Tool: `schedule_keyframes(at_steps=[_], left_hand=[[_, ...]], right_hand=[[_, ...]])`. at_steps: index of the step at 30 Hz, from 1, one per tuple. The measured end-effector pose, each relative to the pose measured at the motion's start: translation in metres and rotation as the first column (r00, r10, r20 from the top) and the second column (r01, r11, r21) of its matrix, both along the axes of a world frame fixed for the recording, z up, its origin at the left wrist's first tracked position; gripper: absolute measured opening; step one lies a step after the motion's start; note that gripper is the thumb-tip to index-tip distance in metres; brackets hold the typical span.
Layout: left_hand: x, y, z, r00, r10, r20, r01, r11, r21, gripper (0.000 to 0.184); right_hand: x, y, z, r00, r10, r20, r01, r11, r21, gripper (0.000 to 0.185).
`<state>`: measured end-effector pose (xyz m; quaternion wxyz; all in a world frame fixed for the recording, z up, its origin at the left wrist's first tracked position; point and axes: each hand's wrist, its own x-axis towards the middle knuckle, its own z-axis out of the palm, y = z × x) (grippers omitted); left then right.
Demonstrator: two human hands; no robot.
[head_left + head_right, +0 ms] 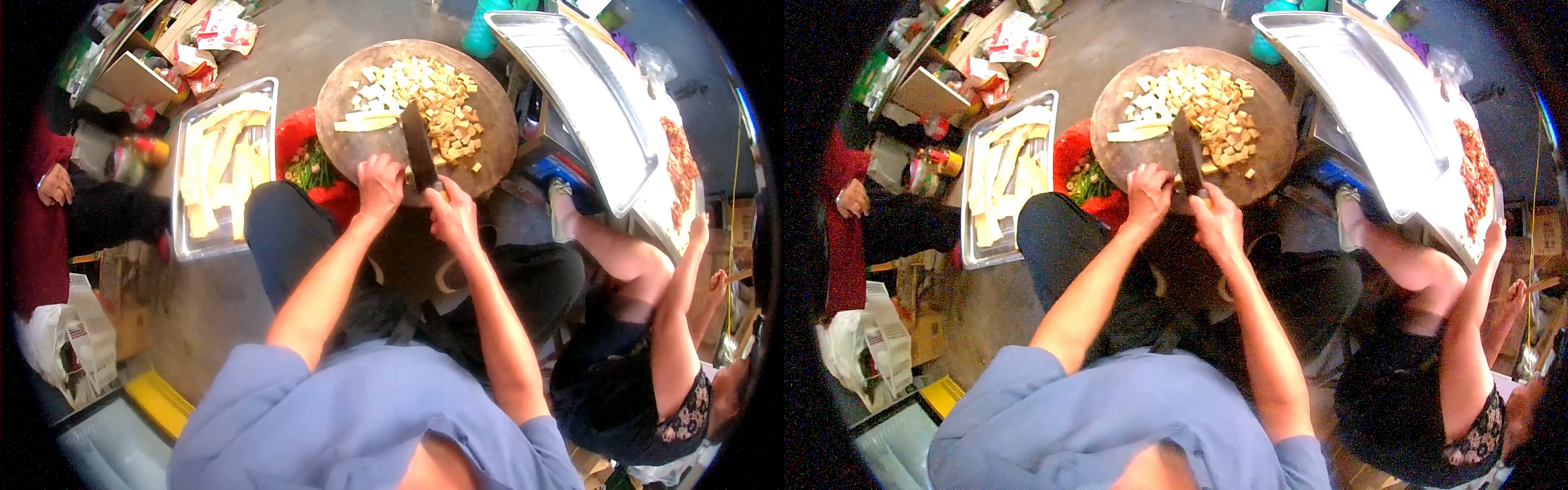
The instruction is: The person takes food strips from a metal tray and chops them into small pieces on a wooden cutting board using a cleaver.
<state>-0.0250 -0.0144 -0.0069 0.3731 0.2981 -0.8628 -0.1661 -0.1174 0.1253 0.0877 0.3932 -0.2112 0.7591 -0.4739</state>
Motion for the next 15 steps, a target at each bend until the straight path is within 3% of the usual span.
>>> schedule_keyframes(at_steps=[1, 3, 7, 9, 12, 15], left_hand=[[-0.002, 0.001, 0.0, 1.0, 0.021, -0.02, -0.021, 1.0, -0.001, 0.006], [-0.009, -0.003, 0.002, 1.0, 0.025, 0.017, -0.025, 0.999, 0.026, 0.007], [-0.009, -0.005, 0.008, 0.998, -0.01, 0.056, 0.005, 0.997, 0.082, 0.009], [0.0, -0.002, 0.009, 0.988, 0.096, -0.117, -0.094, 0.995, 0.025, 0.01], [0.017, 0.001, 0.008, 0.975, 0.216, -0.044, -0.21, 0.97, 0.122, 0.011], [0.02, -0.001, 0.006, 0.984, 0.178, -0.004, -0.177, 0.98, 0.091, 0.01]], right_hand=[[-0.001, 0.008, -0.002, 0.997, -0.058, 0.053, 0.061, 0.997, -0.055, 0.044], [-0.003, 0.017, -0.004, 0.993, -0.114, -0.042, 0.111, 0.992, -0.066, 0.046], [-0.002, 0.029, 0.008, 0.987, -0.146, -0.065, 0.14, 0.986, -0.087, 0.046], [0.001, 0.034, 0.014, 0.992, -0.125, -0.022, 0.122, 0.987, -0.109, 0.045], [0.013, 0.036, 0.023, 0.997, -0.083, -0.011, 0.081, 0.99, -0.118, 0.045], [0.02, 0.034, 0.019, 0.999, -0.03, -0.023, 0.027, 0.993, -0.113, 0.044]])
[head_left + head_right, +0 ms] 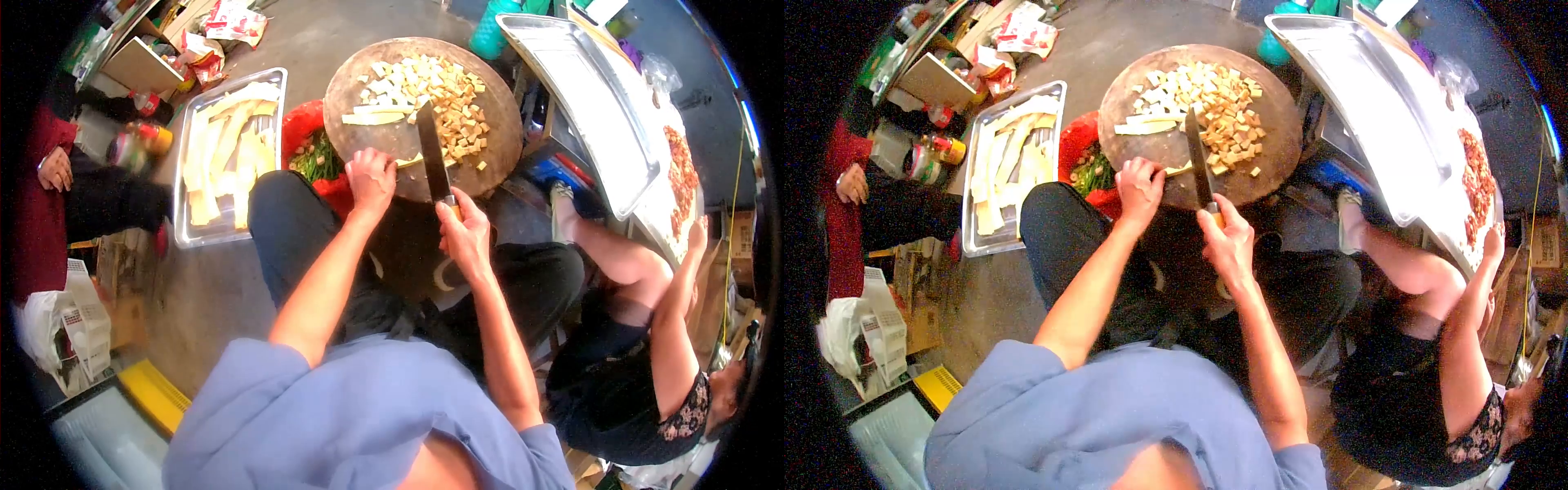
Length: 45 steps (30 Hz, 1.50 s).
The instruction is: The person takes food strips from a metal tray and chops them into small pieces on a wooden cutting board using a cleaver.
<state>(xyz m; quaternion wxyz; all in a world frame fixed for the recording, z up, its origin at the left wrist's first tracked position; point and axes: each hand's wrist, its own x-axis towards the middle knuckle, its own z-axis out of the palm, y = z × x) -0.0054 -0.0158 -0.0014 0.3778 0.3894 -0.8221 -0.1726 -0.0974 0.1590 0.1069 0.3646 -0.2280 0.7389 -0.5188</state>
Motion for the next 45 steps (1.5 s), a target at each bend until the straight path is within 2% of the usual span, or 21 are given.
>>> schedule_keyframes(at_steps=[4, 5, 12, 14, 15, 18, 19, 20, 21, 23, 25, 29, 31, 32, 38, 45], left_hand=[[-0.005, 0.001, -0.002, 1.0, 0.009, -0.013, -0.009, 1.0, 0.011, 0.008], [-0.005, 0.001, -0.003, 1.0, 0.008, -0.013, -0.008, 1.0, 0.012, 0.008], [-0.008, 0.001, -0.002, 0.999, 0.004, -0.042, -0.003, 1.0, 0.03, 0.008], [-0.006, 0.0, -0.006, 0.998, 0.0, -0.055, 0.002, 1.0, 0.028, 0.008], [-0.006, 0.0, -0.005, 0.998, -0.002, -0.064, 0.005, 0.999, 0.041, 0.008], [-0.007, 0.0, -0.003, 0.998, -0.003, -0.063, 0.006, 0.998, 0.055, 0.008], [-0.006, 0.001, -0.003, 0.998, 0.0, -0.057, 0.003, 0.999, 0.054, 0.007], [-0.006, 0.002, -0.003, 0.999, -0.001, -0.054, 0.004, 0.998, 0.055, 0.007], [-0.006, 0.002, -0.003, 0.999, 0.0, -0.032, 0.001, 0.999, 0.039, 0.007], [-0.007, 0.001, -0.003, 1.0, 0.019, 0.007, -0.019, 1.0, 0.009, 0.008], [-0.006, 0.001, -0.003, 0.999, 0.027, 0.018, -0.027, 1.0, 0.001, 0.008], [-0.007, 0.001, 0.0, 1.0, 0.015, 0.017, -0.015, 1.0, -0.001, 0.008], [-0.007, 0.001, 0.0, 1.0, 0.017, 0.023, -0.017, 1.0, -0.001, 0.009], [-0.008, 0.001, 0.0, 0.999, 0.017, 0.029, -0.017, 1.0, -0.005, 0.01], [-0.025, 0.0, -0.002, 0.993, -0.099, -0.065, 0.097, 0.995, -0.032, 0.004], [-0.016, -0.001, -0.003, 0.979, -0.074, -0.189, 0.079, 0.997, 0.019, 0.005]], right_hand=[[0.003, -0.003, -0.002, 0.995, 0.076, -0.069, -0.072, 0.996, 0.052, 0.042], [0.002, -0.002, -0.005, 0.995, 0.091, -0.047, -0.085, 0.99, 0.113, 0.041], [0.0, -0.004, 0.014, 0.997, 0.071, -0.037, -0.067, 0.992, 0.109, 0.04], [0.001, -0.004, 0.017, 0.998, -0.008, -0.057, 0.007, 1.0, -0.021, 0.041], [0.004, -0.006, 0.031, 0.996, -0.005, -0.084, 0.001, 0.999, -0.045, 0.043], [0.004, -0.01, 0.028, 0.993, 0.015, -0.116, -0.021, 0.999, -0.046, 0.044], [0.003, -0.013, 0.015, 0.988, 0.063, -0.141, -0.058, 0.998, 0.04, 0.047], [-0.003, -0.016, -0.003, 0.971, 0.182, -0.156, -0.15, 0.969, 0.196, 0.05], [-0.002, -0.015, -0.003, 0.971, 0.194, -0.136, -0.16, 0.96, 0.229, 0.05], [-0.005, -0.018, -0.004, 0.969, 0.218, -0.119, -0.182, 0.948, 0.261, 0.05], [-0.007, -0.021, -0.005, 0.955, 0.235, -0.183, -0.182, 0.947, 0.264, 0.048], [-0.007, -0.016, 0.0, 0.967, 0.212, -0.143, -0.162, 0.94, 0.3, 0.046], [-0.008, -0.008, -0.006, 0.994, 0.102, 0.033, -0.106, 0.984, 0.145, 0.045], [-0.013, -0.004, -0.007, 0.989, 0.054, 0.134, -0.072, 0.988, 0.139, 0.045], [-0.037, -0.007, -0.005, 1.0, -0.008, -0.008, 0.009, 0.992, 0.128, 0.049], [-0.01, -0.007, 0.005, 0.998, 0.001, 0.07, -0.003, 1.0, 0.024, 0.045]])
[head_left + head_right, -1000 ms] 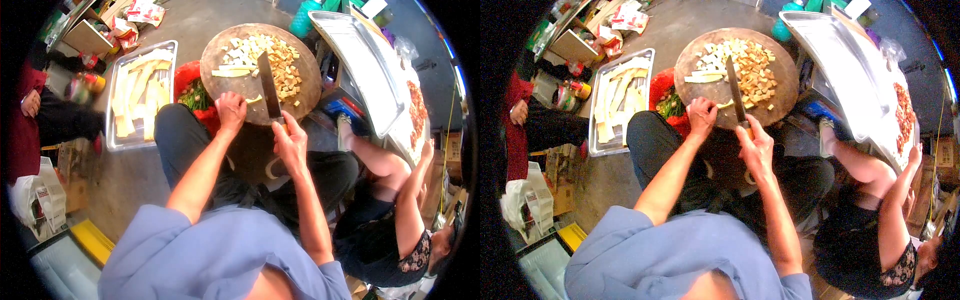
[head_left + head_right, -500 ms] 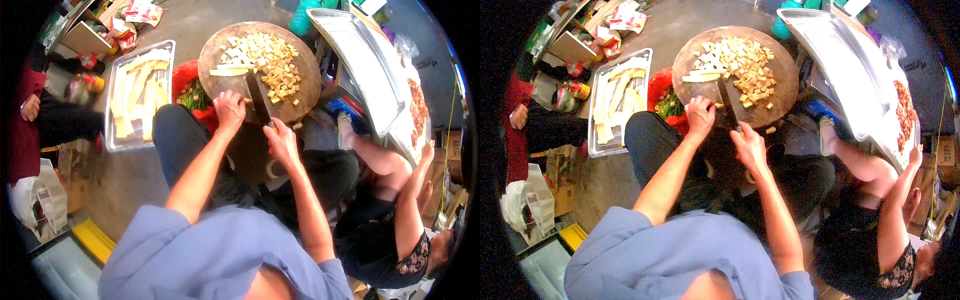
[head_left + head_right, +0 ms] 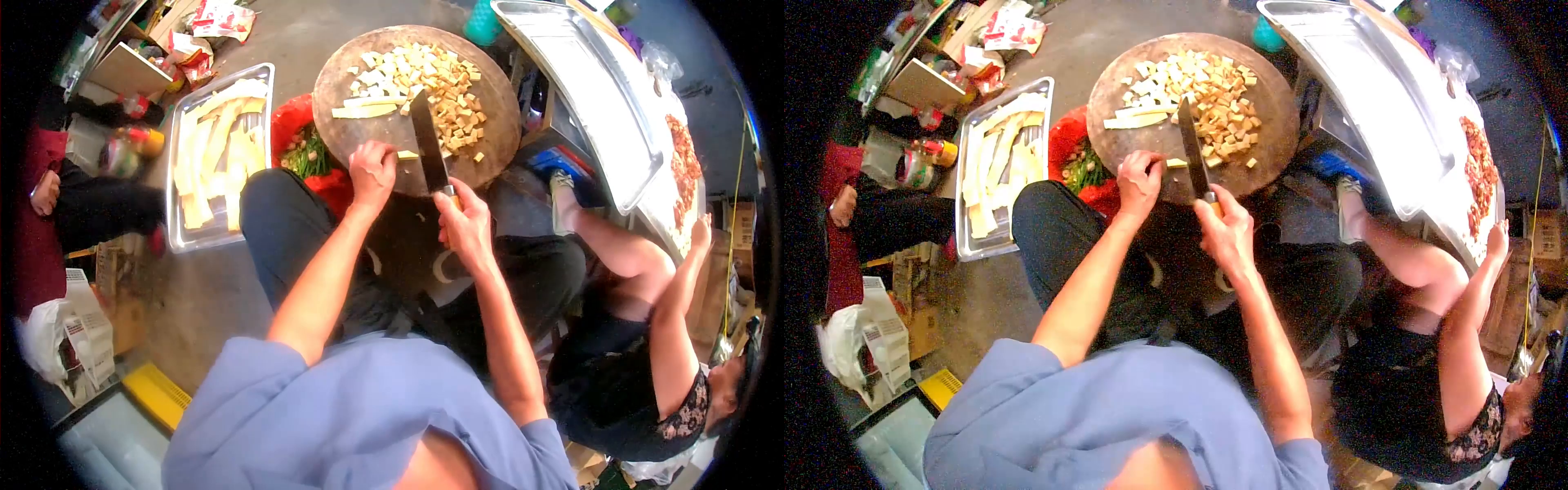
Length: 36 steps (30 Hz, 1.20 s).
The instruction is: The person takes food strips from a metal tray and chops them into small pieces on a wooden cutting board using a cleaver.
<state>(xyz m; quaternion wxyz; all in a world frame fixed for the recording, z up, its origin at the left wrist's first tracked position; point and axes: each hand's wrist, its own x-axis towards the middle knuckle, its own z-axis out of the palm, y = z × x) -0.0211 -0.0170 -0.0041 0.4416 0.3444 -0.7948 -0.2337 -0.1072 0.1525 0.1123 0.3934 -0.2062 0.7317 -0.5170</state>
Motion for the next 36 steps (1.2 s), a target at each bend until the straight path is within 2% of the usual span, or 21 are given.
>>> schedule_keyframes(at_steps=[3, 5, 9, 13, 15, 18, 19, 21, 23, 24, 25, 27, 28, 30, 34, 36], left_hand=[[0.003, -0.001, 0.002, 0.999, 0.023, -0.03, -0.022, 0.999, 0.025, 0.006], [0.006, 0.0, 0.005, 1.0, 0.027, 0.009, -0.028, 0.994, 0.106, 0.011], [0.007, -0.002, 0.002, 0.999, 0.033, -0.006, -0.032, 0.993, 0.114, 0.011], [0.007, -0.001, 0.007, 0.993, 0.083, -0.09, -0.065, 0.98, 0.186, 0.011], [0.007, -0.001, 0.009, 0.988, 0.108, -0.112, -0.079, 0.969, 0.235, 0.011], [0.008, -0.002, 0.008, 0.976, 0.177, -0.124, -0.128, 0.936, 0.329, 0.011], [0.008, -0.003, 0.008, 0.972, 0.185, -0.144, -0.133, 0.94, 0.314, 0.011], [0.008, -0.004, 0.007, 0.967, 0.197, -0.162, -0.141, 0.943, 0.301, 0.011], [0.007, 0.0, 0.008, 0.978, 0.173, -0.114, -0.146, 0.967, 0.209, 0.011], [0.005, 0.001, 0.007, 0.986, 0.15, -0.076, -0.135, 0.976, 0.17, 0.01], [0.005, 0.001, 0.006, 0.997, 0.077, -0.026, -0.071, 0.977, 0.204, 0.012], [0.0, 0.004, 0.001, 0.993, 0.06, 0.106, -0.065, 0.997, 0.047, 0.015], [-0.001, 0.002, -0.001, 0.992, 0.055, 0.109, -0.06, 0.997, 0.045, 0.015], [-0.007, -0.003, -0.002, 0.975, 0.023, 0.221, -0.018, 1.0, -0.025, 0.018], [-0.012, -0.007, -0.002, 0.979, -0.021, 0.201, 0.03, 0.999, -0.039, 0.011], [-0.015, -0.007, -0.001, 0.976, 0.026, 0.216, -0.023, 1.0, -0.016, 0.01]], right_hand=[[0.011, -0.002, 0.0, 1.0, 0.003, 0.031, -0.003, 1.0, -0.011, 0.045], [0.015, -0.004, -0.005, 1.0, 0.016, -0.011, -0.016, 1.0, 0.024, 0.047], [0.02, -0.004, -0.011, 1.0, 0.012, -0.02, -0.011, 0.999, 0.045, 0.047], [0.023, -0.005, 0.0, 1.0, 0.005, -0.03, -0.003, 0.997, 0.073, 0.046], [0.025, -0.007, 0.012, 0.993, -0.036, -0.113, 0.037, 0.999, 0.003, 0.045], [0.029, -0.008, 0.022, 0.989, -0.084, -0.121, 0.073, 0.993, -0.097, 0.045], [0.031, -0.01, 0.026, 0.985, -0.116, -0.127, 0.095, 0.983, -0.157, 0.044], [0.028, -0.015, 0.025, 0.978, -0.091, -0.186, 0.07, 0.991, -0.117, 0.046], [0.02, -0.023, -0.004, 0.976, 0.1, -0.192, -0.064, 0.981, 0.183, 0.049], [0.018, -0.026, -0.008, 0.979, 0.13, -0.159, -0.098, 0.975, 0.198, 0.052], [0.014, -0.029, -0.009, 0.977, 0.132, -0.165, -0.099, 0.976, 0.194, 0.052], [0.014, -0.028, -0.009, 0.969, 0.16, -0.188, -0.123, 0.974, 0.192, 0.052], [0.015, -0.029, -0.006, 0.97, 0.154, -0.186, -0.118, 0.975, 0.19, 0.052], [0.015, -0.03, 0.001, 0.975, 0.151, -0.161, -0.115, 0.97, 0.215, 0.051], [0.013, -0.026, -0.009, 0.975, 0.147, -0.166, -0.106, 0.966, 0.235, 0.049], [0.016, -0.023, -0.012, 0.956, 0.197, -0.218, -0.147, 0.963, 0.224, 0.049]])
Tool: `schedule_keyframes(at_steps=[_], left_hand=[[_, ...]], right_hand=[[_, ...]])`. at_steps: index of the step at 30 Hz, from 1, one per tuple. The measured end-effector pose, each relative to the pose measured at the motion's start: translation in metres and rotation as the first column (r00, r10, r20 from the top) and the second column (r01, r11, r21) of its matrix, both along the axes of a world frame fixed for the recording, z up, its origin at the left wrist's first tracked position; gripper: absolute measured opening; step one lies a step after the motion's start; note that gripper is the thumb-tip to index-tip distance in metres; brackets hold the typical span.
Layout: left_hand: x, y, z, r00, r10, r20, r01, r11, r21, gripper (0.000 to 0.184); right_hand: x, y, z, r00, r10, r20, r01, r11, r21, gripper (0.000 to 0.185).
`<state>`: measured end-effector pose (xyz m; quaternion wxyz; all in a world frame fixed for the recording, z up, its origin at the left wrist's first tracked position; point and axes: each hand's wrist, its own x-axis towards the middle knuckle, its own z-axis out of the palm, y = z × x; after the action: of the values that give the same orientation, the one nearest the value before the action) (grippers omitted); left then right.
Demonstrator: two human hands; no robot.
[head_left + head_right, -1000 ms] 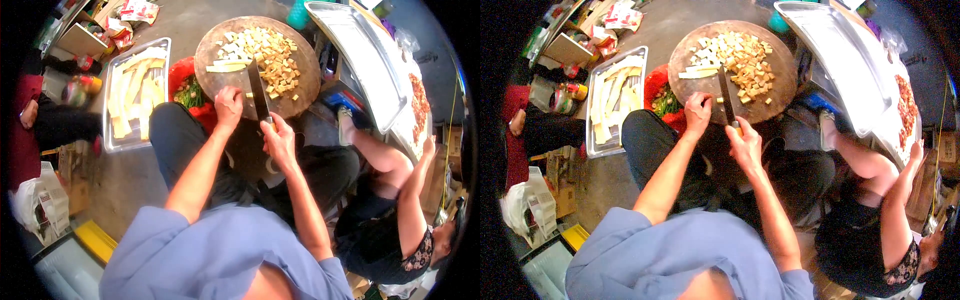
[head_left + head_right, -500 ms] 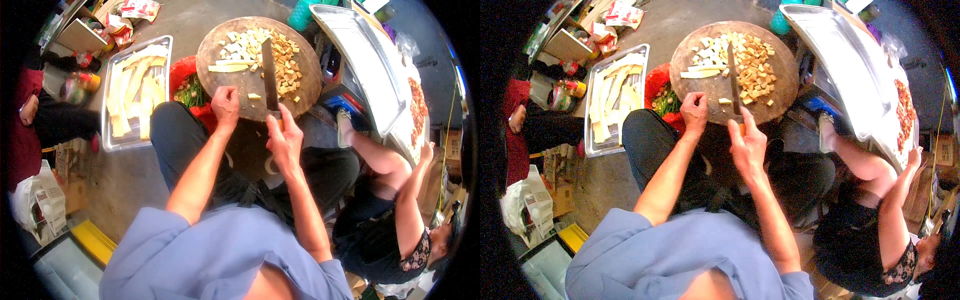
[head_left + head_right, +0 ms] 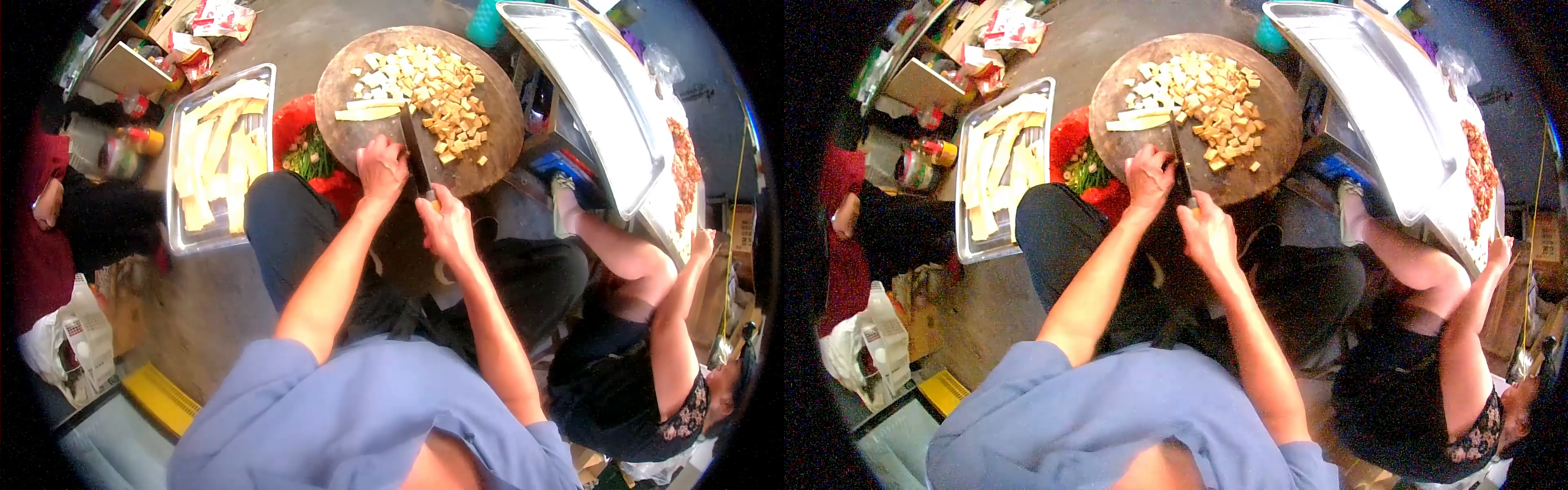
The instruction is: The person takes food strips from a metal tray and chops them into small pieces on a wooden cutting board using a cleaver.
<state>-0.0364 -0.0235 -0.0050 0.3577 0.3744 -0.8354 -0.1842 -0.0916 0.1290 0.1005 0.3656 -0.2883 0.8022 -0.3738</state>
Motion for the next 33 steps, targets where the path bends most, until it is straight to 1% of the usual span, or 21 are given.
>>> schedule_keyframes(at_steps=[4, 6, 7, 9, 11, 14, 15, 16, 17, 18, 19, 20, 23, 24, 25, 27, 29, 30, 31, 32, 33], left_hand=[[0.002, 0.0, -0.002, 0.999, -0.04, 0.005, 0.04, 0.999, -0.019, 0.008], [0.007, 0.001, 0.0, 0.99, -0.14, -0.035, 0.139, 0.99, -0.022, 0.007], [0.009, 0.001, 0.002, 0.989, -0.144, -0.034, 0.143, 0.989, -0.029, 0.007], [0.016, 0.005, 0.004, 0.967, -0.256, 0.005, 0.256, 0.967, 0.01, 0.013], [0.016, 0.007, 0.004, 0.974, -0.227, -0.011, 0.227, 0.974, -0.004, 0.01], [0.007, 0.006, 0.003, 0.981, -0.18, -0.07, 0.178, 0.983, -0.034, 0.004], [0.002, 0.002, 0.003, 0.987, -0.129, -0.093, 0.127, 0.992, -0.023, 0.004], [-0.001, -0.002, 0.003, 0.991, -0.078, -0.11, 0.077, 0.997, -0.008, 0.005], [-0.003, -0.006, 0.003, 0.979, -0.076, -0.191, 0.091, 0.993, 0.069, 0.012], [-0.005, -0.009, 0.007, 0.968, -0.056, -0.244, 0.081, 0.992, 0.092, 0.016], [-0.007, -0.01, 0.011, 0.954, -0.035, -0.297, 0.072, 0.991, 0.114, 0.019], [-0.005, -0.007, 0.014, 0.943, -0.033, -0.33, 0.064, 0.994, 0.084, 0.023], [0.003, 0.02, 0.041, 0.939, -0.085, -0.335, 0.123, 0.988, 0.095, 0.019], [0.006, 0.034, 0.045, 0.937, -0.172, -0.304, 0.197, 0.979, 0.056, 0.016], [0.01, 0.051, 0.044, 0.916, -0.287, -0.281, 0.318, 0.945, 0.072, 0.013], [0.021, 0.086, 0.031, 0.848, -0.49, -0.201, 0.528, 0.813, 0.245, 0.01], [0.032, 0.109, -0.004, 0.679, -0.733, -0.042, 0.654, 0.578, 0.488, 0.01], [0.032, 0.115, -0.024, 0.6, -0.793, 0.108, 0.593, 0.531, 0.605, 0.013], [0.031, 0.12, -0.045, 0.488, -0.84, 0.239, 0.506, 0.495, 0.707, 0.016], [0.025, 0.122, -0.069, 0.408, -0.839, 0.36, 0.373, 0.513, 0.773, 0.021], [0.025, 0.123, -0.1, 0.4, -0.843, 0.36, 0.368, 0.508, 0.779, 0.021]], right_hand=[[-0.002, 0.003, 0.0, 0.999, -0.029, 0.031, 0.028, 1.0, 0.014, 0.049], [-0.01, -0.002, -0.001, 0.997, -0.042, 0.062, 0.042, 0.999, -0.007, 0.048], [-0.014, -0.007, -0.004, 0.997, -0.045, 0.062, 0.046, 0.999, -0.014, 0.048], [-0.022, -0.019, -0.01, 0.993, -0.08, 0.088, 0.081, 0.997, -0.009, 0.047], [-0.026, -0.027, -0.011, 0.993, -0.065, 0.099, 0.07, 0.996, -0.058, 0.048], [-0.027, -0.024, -0.022, 0.965, -0.162, 0.207, 0.202, 0.961, -0.188, 0.044], [-0.029, -0.02, -0.019, 0.965, -0.164, 0.206, 0.204, 0.961, -0.189, 0.044], [-0.031, -0.013, -0.016, 0.963, -0.159, 0.215, 0.209, 0.949, -0.235, 0.042], [-0.031, -0.006, -0.013, 0.961, -0.158, 0.228, 0.22, 0.934, -0.28, 0.041], [-0.031, 0.0, -0.007, 0.959, -0.177, 0.222, 0.243, 0.918, -0.315, 0.039], [-0.035, 0.005, -0.005, 0.958, -0.18, 0.223, 0.249, 0.908, -0.337, 0.04], [-0.038, 0.01, 0.001, 0.957, -0.197, 0.212, 0.261, 0.904, -0.338, 0.041], [-0.044, 0.027, 0.009, 0.956, -0.23, 0.182, 0.283, 0.886, -0.367, 0.045], [-0.046, 0.033, 0.01, 0.954, -0.236, 0.183, 0.29, 0.882, -0.372, 0.045], [-0.048, 0.039, 0.011, 0.952, -0.244, 0.187, 0.298, 0.879, -0.372, 0.045], [-0.049, 0.049, 0.013, 0.944, -0.252, 0.212, 0.317, 0.87, -0.377, 0.044], [-0.049, 0.055, 0.01, 0.93, -0.271, 0.248, 0.349, 0.861, -0.37, 0.044], [-0.048, 0.056, 0.01, 0.926, -0.277, 0.258, 0.358, 0.861, -0.362, 0.044], [-0.047, 0.056, 0.01, 0.919, -0.289, 0.269, 0.375, 0.851, -0.367, 0.045], [-0.047, 0.055, 0.01, 0.911, -0.302, 0.28, 0.394, 0.841, -0.372, 0.045], [-0.047, 0.054, 0.012, 0.907, -0.308, 0.288, 0.401, 0.84, -0.365, 0.045]])
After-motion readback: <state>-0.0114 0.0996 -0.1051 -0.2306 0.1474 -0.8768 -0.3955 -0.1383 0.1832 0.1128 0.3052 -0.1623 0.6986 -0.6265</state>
